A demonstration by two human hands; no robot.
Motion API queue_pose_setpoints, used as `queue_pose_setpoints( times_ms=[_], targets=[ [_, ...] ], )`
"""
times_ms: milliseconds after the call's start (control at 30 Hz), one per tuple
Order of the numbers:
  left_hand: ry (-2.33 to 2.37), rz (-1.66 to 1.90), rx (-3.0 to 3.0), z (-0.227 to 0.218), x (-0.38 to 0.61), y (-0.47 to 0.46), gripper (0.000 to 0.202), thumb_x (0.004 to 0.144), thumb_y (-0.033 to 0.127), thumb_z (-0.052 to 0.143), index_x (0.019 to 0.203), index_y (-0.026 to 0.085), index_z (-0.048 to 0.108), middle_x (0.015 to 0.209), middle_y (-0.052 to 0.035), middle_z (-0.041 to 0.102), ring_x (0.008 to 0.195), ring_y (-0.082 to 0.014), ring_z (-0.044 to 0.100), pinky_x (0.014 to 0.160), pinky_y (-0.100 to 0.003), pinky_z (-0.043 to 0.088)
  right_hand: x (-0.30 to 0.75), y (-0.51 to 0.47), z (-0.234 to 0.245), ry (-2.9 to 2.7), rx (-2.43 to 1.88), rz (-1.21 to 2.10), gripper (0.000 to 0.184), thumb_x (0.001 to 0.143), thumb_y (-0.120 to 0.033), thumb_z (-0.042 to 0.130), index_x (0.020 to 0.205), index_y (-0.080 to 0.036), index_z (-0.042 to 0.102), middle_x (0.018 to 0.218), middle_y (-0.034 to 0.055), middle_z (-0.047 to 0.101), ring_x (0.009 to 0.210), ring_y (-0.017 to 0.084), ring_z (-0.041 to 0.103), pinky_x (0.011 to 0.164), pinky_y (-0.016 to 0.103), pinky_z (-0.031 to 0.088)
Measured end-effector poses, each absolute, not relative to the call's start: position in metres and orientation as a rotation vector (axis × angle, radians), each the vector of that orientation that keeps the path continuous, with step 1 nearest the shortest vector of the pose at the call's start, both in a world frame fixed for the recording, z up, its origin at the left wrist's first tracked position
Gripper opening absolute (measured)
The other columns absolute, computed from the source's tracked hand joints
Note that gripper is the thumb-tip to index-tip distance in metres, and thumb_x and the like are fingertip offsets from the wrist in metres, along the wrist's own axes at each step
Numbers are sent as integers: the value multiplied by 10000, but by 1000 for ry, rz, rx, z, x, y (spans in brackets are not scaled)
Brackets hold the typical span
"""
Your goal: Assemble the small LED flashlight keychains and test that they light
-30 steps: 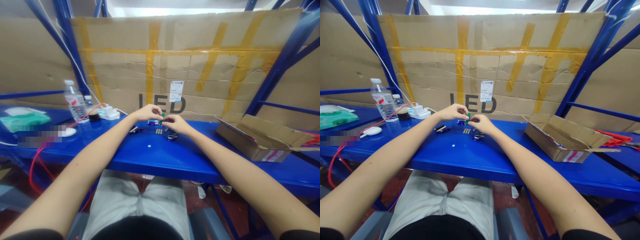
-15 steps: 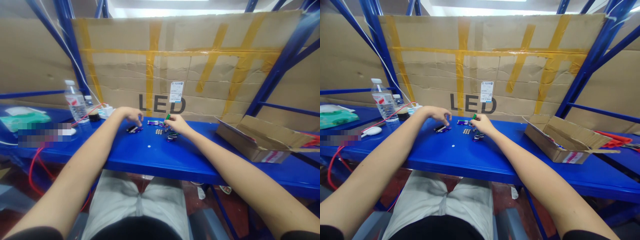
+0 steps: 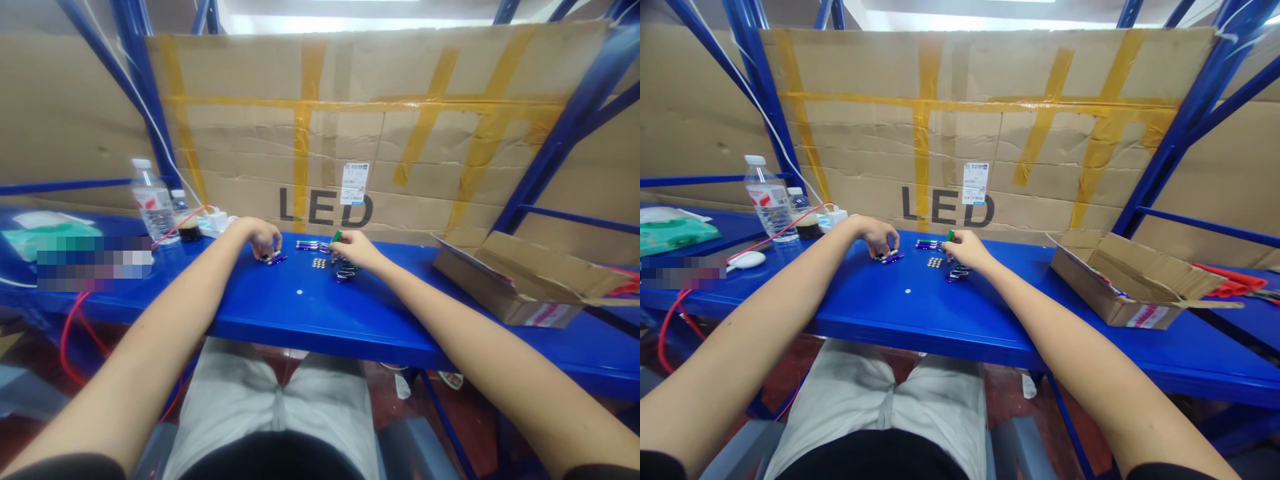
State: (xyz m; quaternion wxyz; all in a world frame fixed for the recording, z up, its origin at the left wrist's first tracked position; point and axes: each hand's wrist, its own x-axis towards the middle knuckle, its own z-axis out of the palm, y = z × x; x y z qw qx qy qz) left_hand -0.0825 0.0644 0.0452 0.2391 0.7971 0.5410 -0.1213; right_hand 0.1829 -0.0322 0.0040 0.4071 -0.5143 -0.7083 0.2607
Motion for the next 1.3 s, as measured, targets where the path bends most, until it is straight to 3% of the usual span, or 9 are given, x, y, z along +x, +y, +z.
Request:
queue_pose_setpoints(
  times_ms=[200,433,600,767,867,967,1133,1300],
  targets=[
    [1394,-298,2186,48,-73,57,520,694,404,749,1150,174,646,1009,-118,717,885,-245,705,788,-348,618,186,-26,1,-1802,-1280,667,140,842,-102,600,712,-142,633,664,38,678,617,131,610,607,243,473],
    [1530,-272,2199,42,-51,43,442,687,415,783,1029,148,699,795,-120,692,728,-276,699,691,-412,612,189,-23,-1,-1799,-1276,665,125,833,-104,602,720,-146,634,666,45,689,625,146,634,606,253,477],
    [1533,-377,2240,33,-39,42,437,719,532,743,905,136,737,628,-112,645,616,-293,696,632,-405,590,192,-22,-2,-1809,-1310,637,105,826,-135,622,723,-149,640,693,57,706,647,158,644,618,267,484],
    [1587,-401,2272,37,-38,41,466,744,563,709,917,132,745,657,-131,669,656,-288,689,652,-384,566,193,-23,0,-1825,-1352,583,101,815,-154,624,714,-151,634,700,50,693,649,159,631,619,273,466],
    [1715,-284,2468,41,-36,39,447,765,510,688,965,115,742,842,-175,721,775,-295,683,724,-376,538,194,-22,1,-1825,-1367,543,116,819,-167,601,705,-159,616,675,29,663,617,148,597,598,269,446],
    [1518,34,2785,37,-27,39,328,791,348,641,1020,135,738,1033,-167,731,886,-272,667,785,-338,495,196,-18,0,-1787,-1347,501,151,844,-211,577,700,-170,595,662,18,642,612,147,582,598,268,442],
    [973,232,2876,15,-8,40,300,813,159,553,1036,175,754,1042,-82,753,941,-202,659,836,-276,456,198,-14,-1,-1748,-1368,464,151,836,-223,579,693,-175,588,687,26,666,654,163,589,621,271,441],
    [965,243,2810,8,-5,42,245,829,194,569,969,167,768,958,-65,761,870,-183,661,788,-261,448,198,-16,-1,-1794,-1401,434,158,829,-211,572,676,-175,585,666,21,657,643,162,580,612,268,424]
  ],
)
